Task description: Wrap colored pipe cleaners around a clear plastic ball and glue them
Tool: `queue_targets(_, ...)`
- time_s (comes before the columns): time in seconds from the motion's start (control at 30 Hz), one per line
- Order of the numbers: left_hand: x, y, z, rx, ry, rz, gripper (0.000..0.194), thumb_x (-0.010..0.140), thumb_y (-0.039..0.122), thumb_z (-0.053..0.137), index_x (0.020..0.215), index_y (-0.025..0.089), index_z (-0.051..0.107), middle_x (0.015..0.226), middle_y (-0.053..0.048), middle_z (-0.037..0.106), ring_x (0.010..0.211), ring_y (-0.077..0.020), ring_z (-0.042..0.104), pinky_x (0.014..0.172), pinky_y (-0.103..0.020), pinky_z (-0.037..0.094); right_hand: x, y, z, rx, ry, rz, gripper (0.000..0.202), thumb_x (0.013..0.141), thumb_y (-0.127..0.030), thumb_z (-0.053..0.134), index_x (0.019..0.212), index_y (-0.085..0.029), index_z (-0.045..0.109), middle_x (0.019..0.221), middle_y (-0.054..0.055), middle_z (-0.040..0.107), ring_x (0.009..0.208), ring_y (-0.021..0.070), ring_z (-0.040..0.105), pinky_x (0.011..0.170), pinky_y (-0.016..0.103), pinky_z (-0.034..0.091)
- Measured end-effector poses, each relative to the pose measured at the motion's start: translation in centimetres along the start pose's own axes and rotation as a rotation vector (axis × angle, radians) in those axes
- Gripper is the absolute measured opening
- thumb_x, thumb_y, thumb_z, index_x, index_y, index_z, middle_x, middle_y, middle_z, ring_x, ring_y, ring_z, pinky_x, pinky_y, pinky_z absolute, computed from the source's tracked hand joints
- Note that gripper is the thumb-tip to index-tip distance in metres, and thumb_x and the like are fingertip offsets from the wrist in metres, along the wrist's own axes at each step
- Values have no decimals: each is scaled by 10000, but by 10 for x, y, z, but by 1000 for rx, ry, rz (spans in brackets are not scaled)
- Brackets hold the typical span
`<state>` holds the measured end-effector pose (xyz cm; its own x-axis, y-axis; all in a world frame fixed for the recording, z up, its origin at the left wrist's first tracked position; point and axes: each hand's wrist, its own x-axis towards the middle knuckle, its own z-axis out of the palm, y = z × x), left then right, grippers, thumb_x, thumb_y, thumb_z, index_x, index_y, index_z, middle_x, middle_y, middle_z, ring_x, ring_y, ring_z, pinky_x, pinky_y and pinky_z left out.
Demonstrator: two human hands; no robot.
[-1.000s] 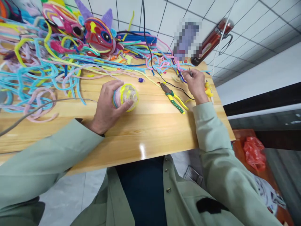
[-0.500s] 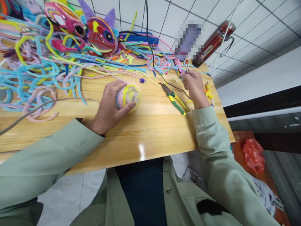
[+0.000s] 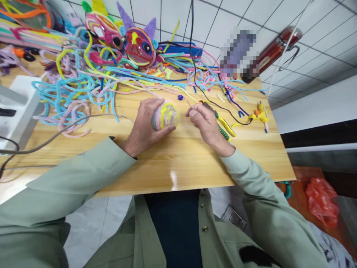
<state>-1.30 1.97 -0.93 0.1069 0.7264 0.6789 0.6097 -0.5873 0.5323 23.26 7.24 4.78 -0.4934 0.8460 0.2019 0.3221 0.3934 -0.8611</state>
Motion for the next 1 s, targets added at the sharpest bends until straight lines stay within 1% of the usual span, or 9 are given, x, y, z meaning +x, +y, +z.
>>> queue_targets(0.13,-1,2,-1,-14,-24,-10,756,975,672,787,1570,299,505,1494,-148,580,1435,-382,581,1253,-638,482,-8,4,17,87,28,-8,487,1005,-716,670,989,-230,670,835,-20,581,759,155,508,715,320,404)
queue_targets(0.27,-1,8,-6,-63,-35,-42,498,1093,562,652,1509,318,531,1508,-131,578,1468,-348,568,1265,-619,485,-14,12,21,72,41,-11,441,1011,-677,692,1017,-236,684,778,-42,568,692,140,469,670,314,371)
queue_targets(0.33,-1,10,-8,-86,-52,-63,432,1123,520,606,1498,320,528,1517,-123,589,1473,-332,573,1263,-608,493,-17,15,21,66,49,-17,431,1013,-667,694,1019,-236,686,746,-52,546,663,133,441,643,310,349)
queue_targets(0.43,0,12,-9,-75,-83,-70,438,1128,520,601,1501,308,514,1505,-118,609,1456,-318,590,1246,-599,518,-19,16,21,57,49,-29,400,1024,-630,692,1019,-230,684,733,-56,533,650,127,432,629,304,334)
queue_targets(0.53,0,12,-10,-31,-77,-31,474,1115,525,628,1518,308,503,1487,-111,614,1429,-305,602,1222,-579,539,-20,15,20,39,41,-38,377,1036,-603,676,1038,-226,671,727,-61,528,642,125,426,624,301,326)
queue_targets(0.7,1,15,-12,56,-117,-21,551,1084,531,669,1548,298,484,1489,-124,601,1431,-342,585,1238,-609,498,-22,14,19,15,23,-42,402,1042,-637,635,1039,-235,640,714,-67,522,626,125,405,623,296,339)
queue_targets(0.83,0,19,-13,17,-110,-31,493,1096,563,626,1507,312,519,1490,-128,597,1442,-340,578,1243,-609,491,-22,13,18,-2,17,-68,401,1049,-634,625,998,-237,640,711,-58,537,623,128,417,610,294,342)
queue_targets(0.93,-1,21,-13,-49,-103,-82,422,1138,565,527,1474,309,541,1509,-124,606,1451,-320,583,1245,-588,498,-23,13,18,-40,8,-78,415,1058,-652,601,1013,-241,642,709,-54,553,613,131,422,606,294,350)
queue_targets(1.0,-1,21,-12,-79,-86,-124,390,1148,558,505,1436,301,560,1488,-114,627,1433,-306,599,1237,-570,513,-24,14,18,-76,-4,-92,416,1064,-651,588,1029,-240,644,710,-52,565,602,129,426,603,292,353)
